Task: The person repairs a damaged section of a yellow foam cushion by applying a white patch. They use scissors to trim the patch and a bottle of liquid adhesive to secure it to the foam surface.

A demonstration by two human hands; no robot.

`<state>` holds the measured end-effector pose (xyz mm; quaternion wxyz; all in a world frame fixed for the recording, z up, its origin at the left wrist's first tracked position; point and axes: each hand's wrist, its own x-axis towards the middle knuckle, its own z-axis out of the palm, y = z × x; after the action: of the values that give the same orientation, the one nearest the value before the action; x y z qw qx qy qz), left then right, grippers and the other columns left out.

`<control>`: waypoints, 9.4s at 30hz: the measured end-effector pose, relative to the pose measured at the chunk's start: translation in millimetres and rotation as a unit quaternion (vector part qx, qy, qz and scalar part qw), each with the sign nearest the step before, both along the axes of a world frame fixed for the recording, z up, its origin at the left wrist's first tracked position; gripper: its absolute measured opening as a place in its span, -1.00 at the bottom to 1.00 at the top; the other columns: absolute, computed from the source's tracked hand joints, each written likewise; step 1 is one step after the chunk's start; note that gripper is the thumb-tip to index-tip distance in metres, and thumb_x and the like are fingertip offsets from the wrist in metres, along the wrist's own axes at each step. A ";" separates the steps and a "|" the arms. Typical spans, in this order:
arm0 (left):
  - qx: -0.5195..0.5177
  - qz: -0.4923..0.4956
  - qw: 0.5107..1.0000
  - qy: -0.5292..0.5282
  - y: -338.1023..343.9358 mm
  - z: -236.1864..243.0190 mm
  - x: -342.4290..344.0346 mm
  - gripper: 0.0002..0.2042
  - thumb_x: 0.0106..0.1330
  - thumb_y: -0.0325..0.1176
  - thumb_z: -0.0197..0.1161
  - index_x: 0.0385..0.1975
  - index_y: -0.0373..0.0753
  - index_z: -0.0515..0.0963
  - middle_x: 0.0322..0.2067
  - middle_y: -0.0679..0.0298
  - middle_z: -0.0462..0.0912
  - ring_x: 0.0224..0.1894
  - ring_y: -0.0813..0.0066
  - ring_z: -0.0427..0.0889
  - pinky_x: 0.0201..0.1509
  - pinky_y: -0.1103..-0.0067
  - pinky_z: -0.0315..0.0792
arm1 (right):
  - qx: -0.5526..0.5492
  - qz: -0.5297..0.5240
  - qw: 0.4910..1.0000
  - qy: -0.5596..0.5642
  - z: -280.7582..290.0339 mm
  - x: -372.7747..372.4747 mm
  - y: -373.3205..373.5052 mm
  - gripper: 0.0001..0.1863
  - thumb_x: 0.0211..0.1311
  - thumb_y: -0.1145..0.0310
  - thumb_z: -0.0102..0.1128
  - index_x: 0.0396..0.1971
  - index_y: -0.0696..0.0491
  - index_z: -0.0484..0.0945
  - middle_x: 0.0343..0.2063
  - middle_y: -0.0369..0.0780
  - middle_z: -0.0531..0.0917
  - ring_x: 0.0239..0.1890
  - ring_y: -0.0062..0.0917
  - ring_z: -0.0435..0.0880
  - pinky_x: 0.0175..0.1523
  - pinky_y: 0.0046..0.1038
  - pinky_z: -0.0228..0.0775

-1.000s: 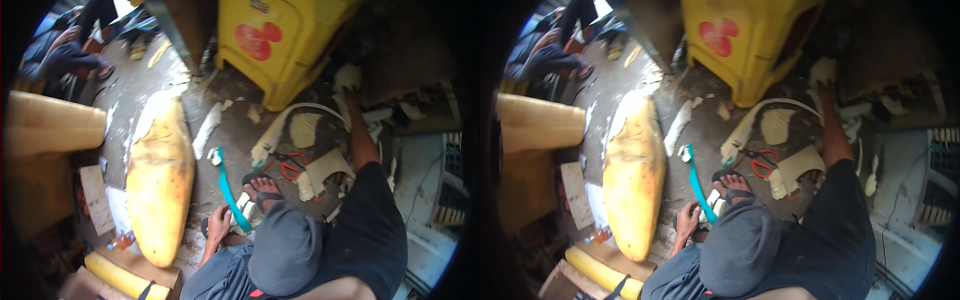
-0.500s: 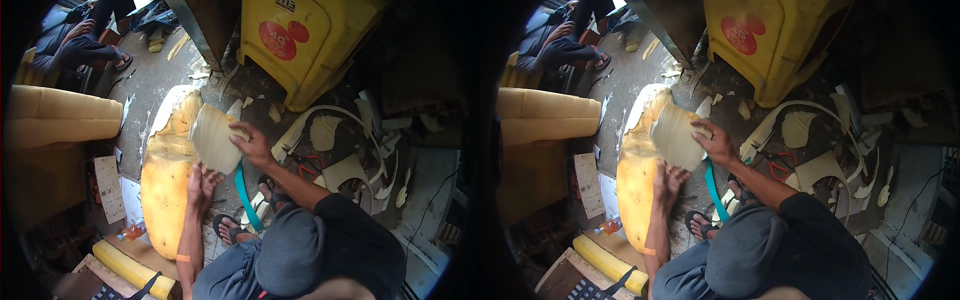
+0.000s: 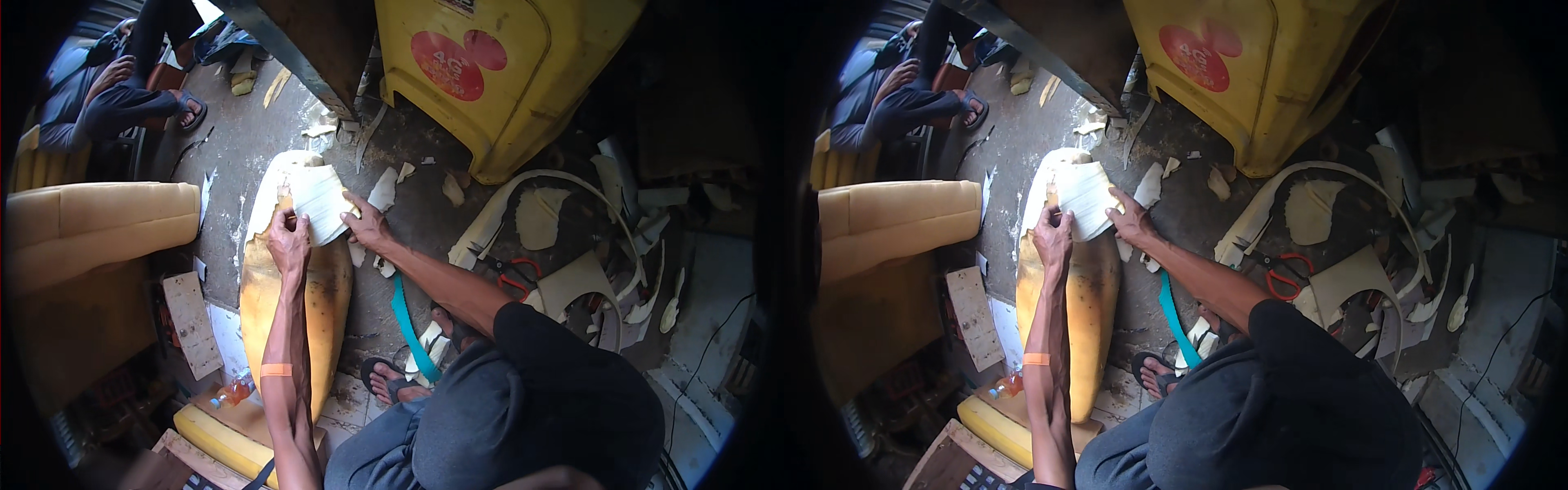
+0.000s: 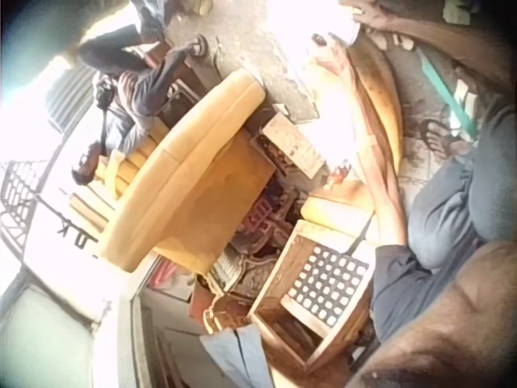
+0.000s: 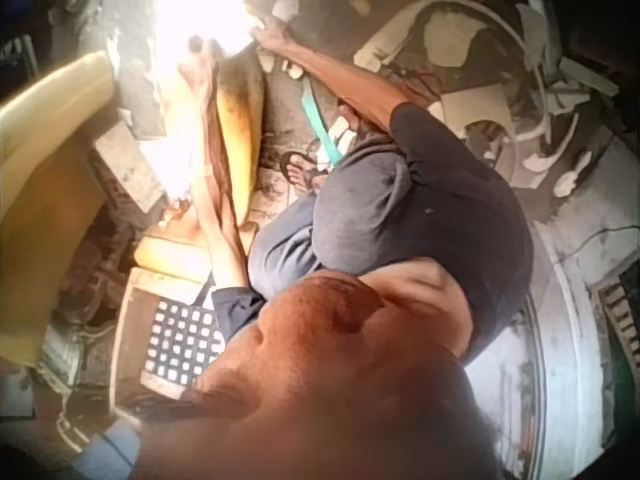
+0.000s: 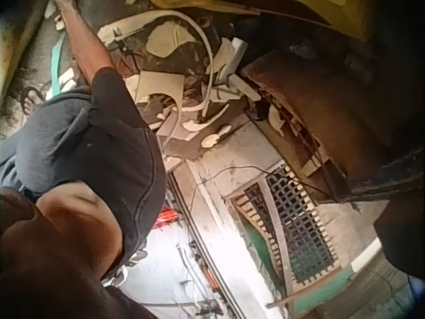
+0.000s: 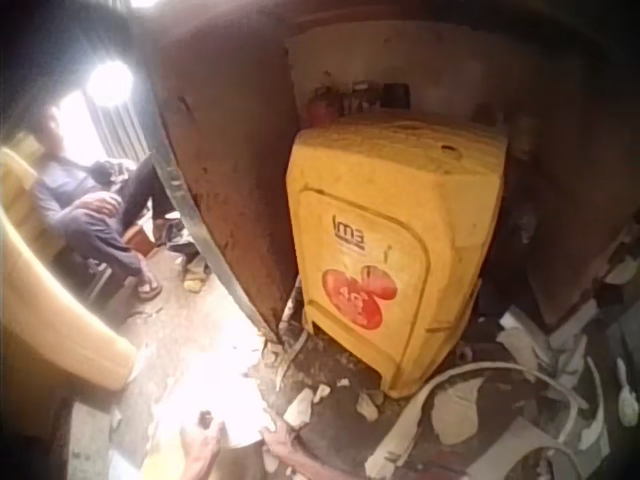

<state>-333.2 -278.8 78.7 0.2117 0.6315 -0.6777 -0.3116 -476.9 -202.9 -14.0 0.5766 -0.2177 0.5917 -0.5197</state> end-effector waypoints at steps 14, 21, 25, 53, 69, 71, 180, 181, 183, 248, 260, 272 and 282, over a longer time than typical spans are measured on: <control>-0.004 0.026 1.000 -0.014 26.9 -11.5 25.5 -0.68 0.31 -0.27 0.39 -0.02 -0.31 0.63 -0.32 0.16 0.77 -0.27 0.39 0.72 -0.11 0.45 0.56 | 0.035 0.069 0.997 0.011 -9.2 7.7 23.4 -0.41 0.29 0.25 0.18 0.33 0.08 0.42 0.13 -0.03 0.66 -0.09 -0.28 0.73 0.10 -0.29 0.53; -0.018 0.019 1.000 0.011 35.0 -12.9 35.5 -0.69 0.32 -0.28 0.40 -0.04 -0.32 0.63 -0.33 0.17 0.75 -0.29 0.40 0.70 -0.12 0.46 0.55 | 0.032 0.077 0.983 0.164 -8.6 15.5 25.8 -0.44 0.27 0.22 0.16 0.31 -0.12 0.47 0.01 0.03 0.70 -0.03 -0.07 0.72 0.10 -0.14 0.54; -0.006 0.020 0.999 0.028 49.3 -12.0 39.8 -0.69 0.32 -0.29 0.39 -0.04 -0.33 0.63 -0.35 0.18 0.73 -0.30 0.44 0.67 -0.12 0.48 0.54 | 0.082 0.095 0.984 0.129 -7.6 12.2 32.8 -0.46 0.29 0.19 0.11 0.29 -0.15 0.49 -0.06 0.04 0.72 0.00 -0.04 0.71 0.12 -0.13 0.53; 0.062 -0.035 0.995 -0.076 74.9 -6.7 31.2 -0.76 0.28 -0.31 0.37 -0.17 -0.33 0.63 -0.44 0.12 0.72 -0.39 0.30 0.71 -0.23 0.39 0.54 | -0.004 0.118 0.980 0.159 -11.8 -21.5 -23.0 -0.37 0.19 0.08 0.32 0.18 0.15 0.51 -0.11 0.08 0.70 -0.14 -0.12 0.73 0.04 -0.18 0.54; 0.068 0.020 0.997 0.003 78.9 -3.9 40.2 -0.68 0.40 -0.24 0.28 0.02 -0.32 0.58 -0.21 0.10 0.73 -0.17 0.32 0.73 -0.04 0.45 0.57 | -0.005 -0.063 0.910 0.411 44.2 -56.0 7.2 -0.62 0.24 0.15 0.29 -0.10 0.13 0.64 -0.37 -0.01 0.72 -0.34 -0.17 0.73 -0.22 -0.21 0.54; 0.120 0.006 0.988 0.095 80.6 -8.0 33.9 -0.63 0.44 -0.18 0.28 0.10 -0.30 0.52 -0.15 0.13 0.70 -0.13 0.36 0.70 -0.04 0.47 0.57 | -0.005 -0.034 0.881 0.472 52.1 -62.8 14.2 -0.59 0.25 0.06 0.26 -0.08 0.06 0.66 -0.27 0.01 0.74 -0.22 -0.07 0.74 -0.15 -0.15 0.55; -0.147 0.128 0.976 -0.097 205.7 17.0 162.7 -0.69 0.30 -0.47 0.23 0.04 -0.35 0.54 -0.01 0.01 0.62 0.13 0.02 0.55 0.28 0.26 0.39 | 0.067 -0.207 0.811 0.543 115.3 -209.4 286.6 -0.56 0.37 0.43 0.19 0.22 0.20 0.50 0.15 -0.13 0.62 0.20 -0.39 0.57 0.31 -0.39 0.31; -0.148 0.153 0.972 -0.097 209.2 17.5 168.2 -0.70 0.30 -0.48 0.21 0.03 -0.35 0.55 -0.03 0.02 0.63 0.10 0.03 0.57 0.24 0.28 0.43 | 0.019 -0.188 0.796 0.576 123.6 -198.8 280.6 -0.59 0.38 0.41 0.19 0.19 0.18 0.52 0.12 -0.14 0.63 0.17 -0.40 0.59 0.29 -0.40 0.32; -0.135 0.186 0.968 -0.102 222.0 17.2 185.3 -0.70 0.30 -0.49 0.20 0.03 -0.34 0.55 -0.04 0.02 0.63 0.08 0.04 0.58 0.22 0.29 0.44 | -0.051 -0.081 0.866 0.491 135.8 -152.5 239.0 -0.75 0.35 0.46 0.18 -0.01 0.17 0.60 -0.16 -0.13 0.65 -0.09 -0.35 0.63 0.06 -0.41 0.43; 0.213 -0.001 0.977 0.031 230.2 102.6 99.0 -0.35 0.05 -0.32 0.60 0.15 -0.22 0.41 -0.08 0.13 0.68 0.01 0.29 0.66 0.15 0.37 0.51 | -0.068 0.391 0.825 0.403 27.2 -30.2 136.7 -0.70 0.23 0.26 0.20 -0.07 -0.04 0.71 -0.17 -0.05 0.72 -0.05 -0.10 0.70 0.08 -0.11 0.53; 0.200 -0.001 0.980 0.009 239.6 95.2 110.4 -0.33 0.04 -0.34 0.60 0.17 -0.23 0.42 -0.02 0.09 0.68 0.05 0.24 0.67 0.17 0.38 0.50 | -0.271 0.413 0.706 0.509 27.2 -55.0 162.2 -0.87 0.16 0.31 0.25 -0.30 -0.09 0.72 -0.33 -0.21 0.57 -0.21 -0.22 0.59 -0.10 -0.03 0.45; 0.211 -0.051 0.976 0.010 241.7 96.3 100.0 -0.32 -0.03 -0.35 0.63 0.12 -0.22 0.43 -0.02 0.03 0.67 0.06 0.08 0.67 0.16 0.30 0.53 | -0.120 0.508 0.659 0.541 42.2 -15.7 245.7 -0.78 0.31 0.27 0.08 -0.15 0.02 0.60 -0.10 -0.14 0.62 0.04 -0.13 0.54 0.10 -0.07 0.41; 0.216 -0.264 0.934 0.108 246.4 88.4 100.8 -0.24 -0.15 -0.31 0.67 0.15 -0.25 0.47 0.33 -0.03 0.40 0.37 0.05 0.44 0.38 0.28 0.37 | -0.118 0.566 0.732 0.362 108.8 -37.5 193.2 -0.75 0.15 0.52 0.17 -0.13 0.12 0.52 -0.17 -0.01 0.62 -0.10 0.04 0.65 -0.03 -0.06 0.53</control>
<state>-232.4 -32.4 167.1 0.0521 0.4226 -0.7096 -0.5614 -514.4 -9.7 94.8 0.4757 -0.7500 0.4573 -0.0450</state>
